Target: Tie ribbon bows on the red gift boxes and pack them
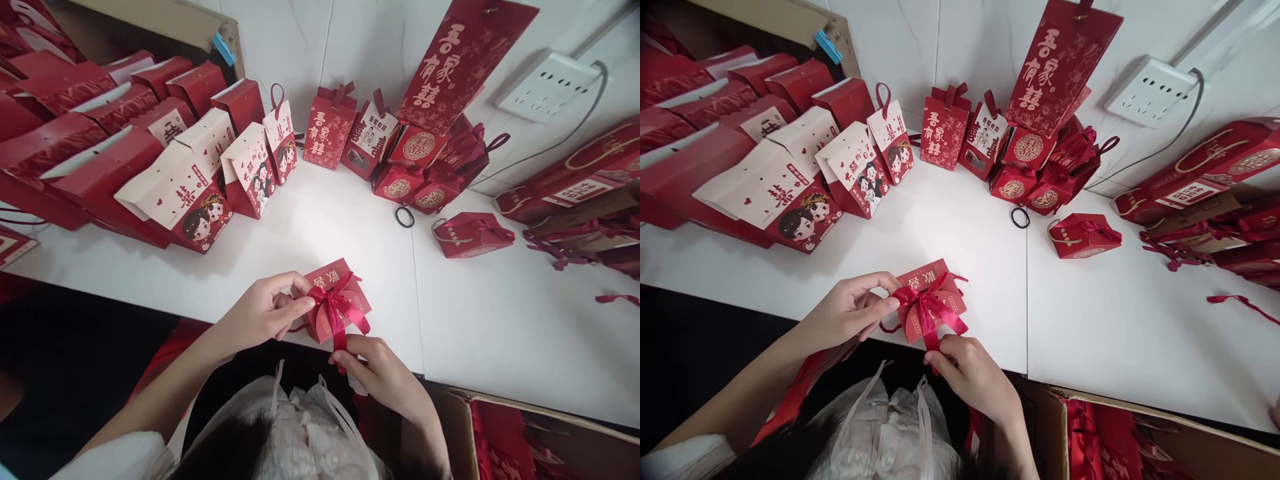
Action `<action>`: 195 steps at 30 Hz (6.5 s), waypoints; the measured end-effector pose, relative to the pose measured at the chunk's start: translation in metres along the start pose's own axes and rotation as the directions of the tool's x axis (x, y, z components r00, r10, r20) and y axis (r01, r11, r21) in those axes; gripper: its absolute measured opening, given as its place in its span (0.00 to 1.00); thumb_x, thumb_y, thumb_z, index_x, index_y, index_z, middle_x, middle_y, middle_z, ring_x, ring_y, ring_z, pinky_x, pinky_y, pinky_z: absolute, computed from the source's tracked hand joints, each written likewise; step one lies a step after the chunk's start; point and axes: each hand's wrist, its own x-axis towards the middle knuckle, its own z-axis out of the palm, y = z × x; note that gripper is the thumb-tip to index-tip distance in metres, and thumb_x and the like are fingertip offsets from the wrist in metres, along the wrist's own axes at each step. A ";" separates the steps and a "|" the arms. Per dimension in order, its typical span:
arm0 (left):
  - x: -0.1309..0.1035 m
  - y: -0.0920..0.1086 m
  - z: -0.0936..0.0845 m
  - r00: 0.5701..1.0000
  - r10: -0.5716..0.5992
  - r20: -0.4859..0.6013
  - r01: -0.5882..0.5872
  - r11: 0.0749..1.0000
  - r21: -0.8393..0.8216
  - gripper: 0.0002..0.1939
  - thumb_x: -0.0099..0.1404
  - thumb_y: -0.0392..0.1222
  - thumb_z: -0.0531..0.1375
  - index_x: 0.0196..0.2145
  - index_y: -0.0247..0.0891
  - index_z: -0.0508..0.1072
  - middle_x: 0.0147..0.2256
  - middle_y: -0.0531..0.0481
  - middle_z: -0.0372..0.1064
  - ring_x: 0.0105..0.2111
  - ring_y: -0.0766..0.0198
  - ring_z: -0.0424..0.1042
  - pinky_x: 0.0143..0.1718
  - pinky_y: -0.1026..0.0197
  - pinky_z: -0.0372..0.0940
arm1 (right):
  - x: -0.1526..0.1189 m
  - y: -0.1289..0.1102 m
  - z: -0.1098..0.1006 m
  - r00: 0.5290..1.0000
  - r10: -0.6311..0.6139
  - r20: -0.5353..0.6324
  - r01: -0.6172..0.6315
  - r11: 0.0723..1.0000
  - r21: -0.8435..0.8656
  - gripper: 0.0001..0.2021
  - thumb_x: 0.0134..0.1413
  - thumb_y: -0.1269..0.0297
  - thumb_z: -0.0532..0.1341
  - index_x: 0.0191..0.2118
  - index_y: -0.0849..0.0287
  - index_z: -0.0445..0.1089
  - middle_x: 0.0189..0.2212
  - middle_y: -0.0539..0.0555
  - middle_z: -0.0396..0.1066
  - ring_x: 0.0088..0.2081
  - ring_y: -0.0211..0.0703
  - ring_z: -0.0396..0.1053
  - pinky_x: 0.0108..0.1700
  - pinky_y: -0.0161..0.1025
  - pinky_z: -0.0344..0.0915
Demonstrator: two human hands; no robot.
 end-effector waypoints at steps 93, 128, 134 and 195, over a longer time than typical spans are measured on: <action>0.017 -0.040 0.040 0.917 0.129 -0.378 -0.163 0.985 -0.060 0.16 0.66 0.47 0.50 0.22 0.39 0.53 0.20 0.59 0.47 0.20 0.71 0.50 0.22 0.67 0.50 | 0.046 0.017 0.010 0.816 0.115 -0.566 0.372 0.645 0.668 0.18 0.55 0.54 0.57 0.22 0.58 0.54 0.19 0.45 0.50 0.22 0.33 0.46 0.25 0.33 0.47; 0.009 -0.008 0.041 0.665 0.639 -0.387 -0.480 0.762 0.435 0.02 0.61 0.36 0.57 0.30 0.39 0.66 0.25 0.54 0.67 0.27 0.68 0.67 0.29 0.66 0.63 | 0.024 0.021 -0.007 0.728 -0.336 -0.598 0.334 0.935 -0.118 0.50 0.43 0.55 0.67 0.65 0.48 0.32 0.59 0.62 0.48 0.60 0.54 0.52 0.52 0.52 0.65; -0.001 0.006 0.052 0.284 0.959 0.022 -0.669 0.182 0.720 0.06 0.58 0.31 0.60 0.34 0.38 0.69 0.26 0.53 0.72 0.23 0.70 0.68 0.32 0.60 0.65 | 0.013 0.001 -0.011 0.507 -0.520 -0.687 0.310 0.854 -0.417 0.49 0.45 0.51 0.65 0.65 0.48 0.33 0.59 0.63 0.50 0.59 0.59 0.52 0.49 0.57 0.65; 0.034 0.059 0.101 0.473 0.873 0.119 -0.872 0.445 0.202 0.01 0.62 0.34 0.57 0.33 0.37 0.67 0.28 0.53 0.67 0.29 0.70 0.68 0.29 0.68 0.65 | -0.087 -0.007 0.009 0.119 -0.393 -0.912 -0.298 0.862 -0.411 0.39 0.44 0.58 0.67 0.60 0.55 0.50 0.54 0.62 0.54 0.56 0.54 0.58 0.51 0.51 0.67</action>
